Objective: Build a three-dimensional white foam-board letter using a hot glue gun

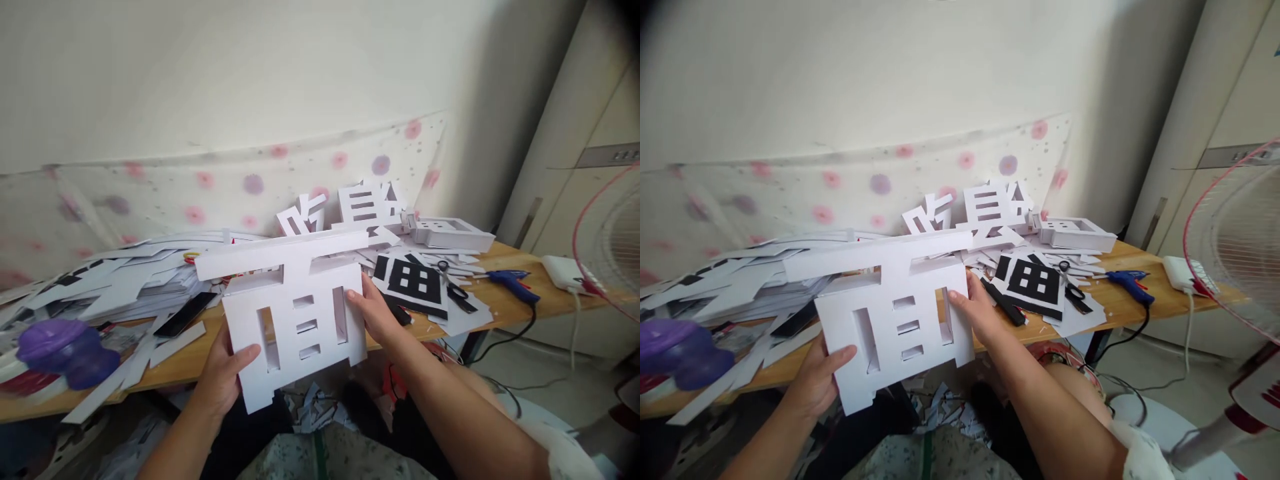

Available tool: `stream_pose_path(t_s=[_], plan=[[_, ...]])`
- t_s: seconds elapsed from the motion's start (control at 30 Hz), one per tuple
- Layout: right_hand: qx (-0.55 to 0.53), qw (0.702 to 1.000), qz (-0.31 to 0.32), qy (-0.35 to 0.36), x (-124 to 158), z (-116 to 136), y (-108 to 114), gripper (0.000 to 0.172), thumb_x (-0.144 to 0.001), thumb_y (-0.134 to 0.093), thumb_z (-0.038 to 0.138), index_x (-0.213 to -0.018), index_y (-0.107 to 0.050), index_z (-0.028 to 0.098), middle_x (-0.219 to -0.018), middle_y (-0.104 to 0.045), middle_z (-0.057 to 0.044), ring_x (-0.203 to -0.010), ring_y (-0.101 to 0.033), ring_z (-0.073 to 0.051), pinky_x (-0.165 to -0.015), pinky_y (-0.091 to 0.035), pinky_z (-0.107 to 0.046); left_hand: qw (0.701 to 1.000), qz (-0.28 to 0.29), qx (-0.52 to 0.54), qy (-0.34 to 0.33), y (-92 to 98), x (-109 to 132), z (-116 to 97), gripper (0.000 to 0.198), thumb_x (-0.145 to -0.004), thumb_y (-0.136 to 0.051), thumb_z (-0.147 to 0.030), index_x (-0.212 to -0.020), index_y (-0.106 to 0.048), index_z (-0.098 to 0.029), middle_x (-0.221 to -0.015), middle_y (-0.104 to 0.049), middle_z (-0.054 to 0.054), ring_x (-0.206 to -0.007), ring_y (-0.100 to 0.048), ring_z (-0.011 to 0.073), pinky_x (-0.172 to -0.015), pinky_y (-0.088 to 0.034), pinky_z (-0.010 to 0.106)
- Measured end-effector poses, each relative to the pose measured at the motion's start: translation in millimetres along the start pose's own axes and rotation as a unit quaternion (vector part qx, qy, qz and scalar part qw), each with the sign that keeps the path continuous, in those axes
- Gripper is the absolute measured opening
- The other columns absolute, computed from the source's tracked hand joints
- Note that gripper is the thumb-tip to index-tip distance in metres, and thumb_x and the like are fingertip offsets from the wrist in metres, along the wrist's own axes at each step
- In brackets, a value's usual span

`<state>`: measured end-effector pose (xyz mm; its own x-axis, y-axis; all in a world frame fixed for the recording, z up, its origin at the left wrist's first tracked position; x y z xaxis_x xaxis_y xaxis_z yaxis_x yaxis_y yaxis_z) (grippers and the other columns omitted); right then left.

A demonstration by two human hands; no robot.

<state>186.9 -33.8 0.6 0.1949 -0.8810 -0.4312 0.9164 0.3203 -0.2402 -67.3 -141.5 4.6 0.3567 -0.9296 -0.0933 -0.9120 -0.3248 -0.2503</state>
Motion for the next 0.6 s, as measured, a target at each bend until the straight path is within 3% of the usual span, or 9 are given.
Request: stream_pose_path(t_s=[0.1, 0.23, 0.4, 0.53, 0.6], plan=[[-0.021, 0.999, 0.028, -0.005, -0.8, 1.8, 1.2, 0.070, -0.066, -0.075, 0.055, -0.125, -0.054, 0.026, -0.125, -0.064, -0.009, -0.111, -0.060, -0.029, -0.093, -0.048, -0.043, 1.000, -0.002, 0.005, 0.015, 3.9, 4.6, -1.0, 0.078, -0.042, -0.089, -0.026, -0.115, -0.061, -0.020, -0.090, -0.074, 0.006, -0.074, -0.069, 0.0259, -0.062, -0.058, 0.033], [-0.015, 0.999, 0.052, -0.002, 0.6, 0.1, -1.7, 0.061, -0.062, -0.080, 0.054, -0.110, -0.063, 0.021, -0.108, -0.070, -0.008, -0.098, -0.064, -0.028, -0.086, -0.049, -0.042, 0.999, -0.002, -0.015, 0.031, 12.8, 2.5, -4.3, 0.083, -0.045, -0.090, -0.029, -0.121, -0.059, -0.020, -0.096, -0.075, 0.008, -0.087, -0.070, 0.0313, -0.071, -0.059, 0.036], [0.028, 0.998, 0.060, 0.023, 5.3, 7.0, -10.1, 0.068, -0.060, -0.082, 0.053, -0.117, -0.063, 0.021, -0.112, -0.067, -0.008, -0.107, -0.058, -0.030, -0.097, -0.042, -0.045, 0.999, -0.041, 0.008, 0.000, 25.0, -4.5, -5.0, 0.085, -0.044, -0.091, -0.038, -0.122, -0.060, -0.022, -0.084, -0.075, 0.003, -0.088, -0.070, 0.0312, -0.069, -0.060, 0.034], [0.159, 0.984, 0.040, 0.064, 8.9, 15.2, -9.4, 0.083, -0.067, -0.076, 0.058, -0.138, -0.046, 0.026, -0.127, -0.060, -0.011, -0.120, -0.050, -0.033, -0.109, -0.025, -0.056, 0.997, -0.060, 0.033, 0.029, 31.9, -6.9, 4.4, 0.077, -0.048, -0.089, -0.042, -0.118, -0.063, -0.023, -0.075, -0.074, 0.001, -0.087, -0.070, 0.0308, -0.070, -0.060, 0.035], [0.248, 0.963, 0.037, 0.097, 7.4, 18.7, -7.8, 0.081, -0.071, -0.071, 0.062, -0.139, -0.044, 0.028, -0.133, -0.056, -0.012, -0.125, -0.046, -0.035, -0.110, -0.017, -0.060, 0.997, -0.054, 0.037, 0.030, 31.7, -12.3, 4.9, 0.076, -0.046, -0.089, -0.042, -0.116, -0.064, -0.023, -0.072, -0.073, 0.001, -0.085, -0.070, 0.0307, -0.069, -0.060, 0.036]])
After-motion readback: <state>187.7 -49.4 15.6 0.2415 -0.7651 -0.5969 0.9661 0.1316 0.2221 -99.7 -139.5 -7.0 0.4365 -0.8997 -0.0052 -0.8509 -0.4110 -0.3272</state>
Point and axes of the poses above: each hand's wrist, its own x-axis away from the middle knuckle, its own y-axis out of the back of the hand, z = x × y, the point moved 3 cm from there along -x, towards the middle knuckle
